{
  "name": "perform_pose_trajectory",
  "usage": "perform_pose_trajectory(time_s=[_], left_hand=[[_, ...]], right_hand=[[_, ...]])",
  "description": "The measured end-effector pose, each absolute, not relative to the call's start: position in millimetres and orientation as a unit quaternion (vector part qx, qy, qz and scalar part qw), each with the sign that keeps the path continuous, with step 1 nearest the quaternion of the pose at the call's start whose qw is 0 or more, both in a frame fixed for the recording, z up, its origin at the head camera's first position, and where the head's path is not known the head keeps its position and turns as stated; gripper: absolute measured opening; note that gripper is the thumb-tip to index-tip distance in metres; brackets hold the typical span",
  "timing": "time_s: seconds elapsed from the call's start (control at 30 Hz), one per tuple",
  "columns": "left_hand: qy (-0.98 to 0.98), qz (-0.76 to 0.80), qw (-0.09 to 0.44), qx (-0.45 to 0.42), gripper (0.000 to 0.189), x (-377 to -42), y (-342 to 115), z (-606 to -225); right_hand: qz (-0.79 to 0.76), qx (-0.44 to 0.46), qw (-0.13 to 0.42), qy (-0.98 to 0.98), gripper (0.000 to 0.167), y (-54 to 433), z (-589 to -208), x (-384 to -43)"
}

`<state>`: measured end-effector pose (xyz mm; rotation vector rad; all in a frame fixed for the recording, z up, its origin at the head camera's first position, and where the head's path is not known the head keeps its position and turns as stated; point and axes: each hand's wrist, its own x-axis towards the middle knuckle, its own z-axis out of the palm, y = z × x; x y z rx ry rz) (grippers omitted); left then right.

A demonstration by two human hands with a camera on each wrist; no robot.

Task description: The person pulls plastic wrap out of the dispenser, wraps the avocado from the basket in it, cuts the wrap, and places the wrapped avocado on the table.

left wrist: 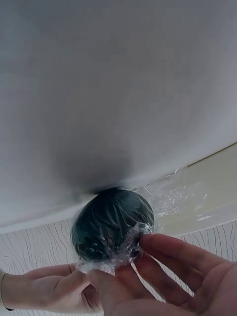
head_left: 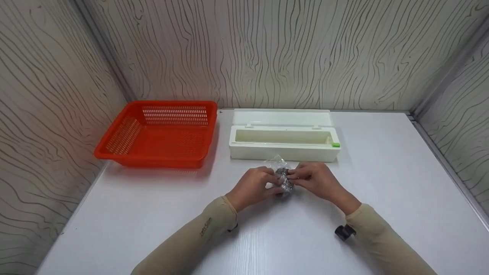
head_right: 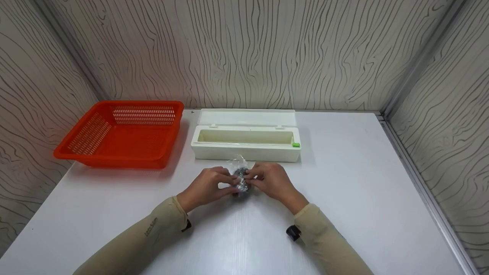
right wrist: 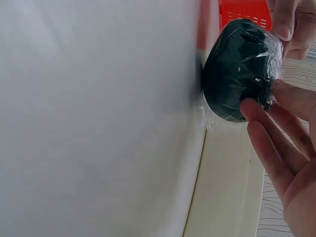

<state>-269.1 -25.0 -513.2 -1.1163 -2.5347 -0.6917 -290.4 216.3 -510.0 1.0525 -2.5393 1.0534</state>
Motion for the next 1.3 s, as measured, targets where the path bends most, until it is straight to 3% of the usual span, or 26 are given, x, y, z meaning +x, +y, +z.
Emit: perform_pose_trajectory(time_s=[0.13,0.33,0.57,0.73,0.9,1.1,1.3], left_hand=[[-0.884,-0.241,0.138,-0.376,0.016,-268.5,-23.7,-511.8],[-0.897,-0.219,0.123,-0.365,0.033,-264.9,-24.4,-508.3],[-0.899,-0.186,0.130,-0.375,0.021,-264.9,-25.9,-508.0],[-0.902,-0.174,0.128,-0.373,0.028,-264.5,-25.0,-510.3],[-0.902,-0.139,0.158,-0.377,0.030,-268.4,-26.0,-510.8],[-0.904,-0.103,0.164,-0.381,0.045,-273.1,-30.6,-506.6],[-0.908,-0.141,0.130,-0.372,0.044,-278.4,-33.9,-509.9]], right_hand=[[0.359,0.354,0.099,-0.858,0.014,215.1,-508.2,-289.7],[0.349,0.361,0.096,-0.860,0.015,213.6,-507.7,-288.5],[0.381,0.364,0.063,-0.847,0.018,224.4,-503.7,-290.1],[0.399,0.336,0.104,-0.847,0.019,239.9,-498.2,-292.5],[0.387,0.270,0.137,-0.871,0.016,255.1,-494.5,-296.5],[0.377,0.205,0.122,-0.895,0.018,269.4,-495.0,-299.1],[0.373,0.214,0.083,-0.899,0.024,270.0,-500.0,-301.6]])
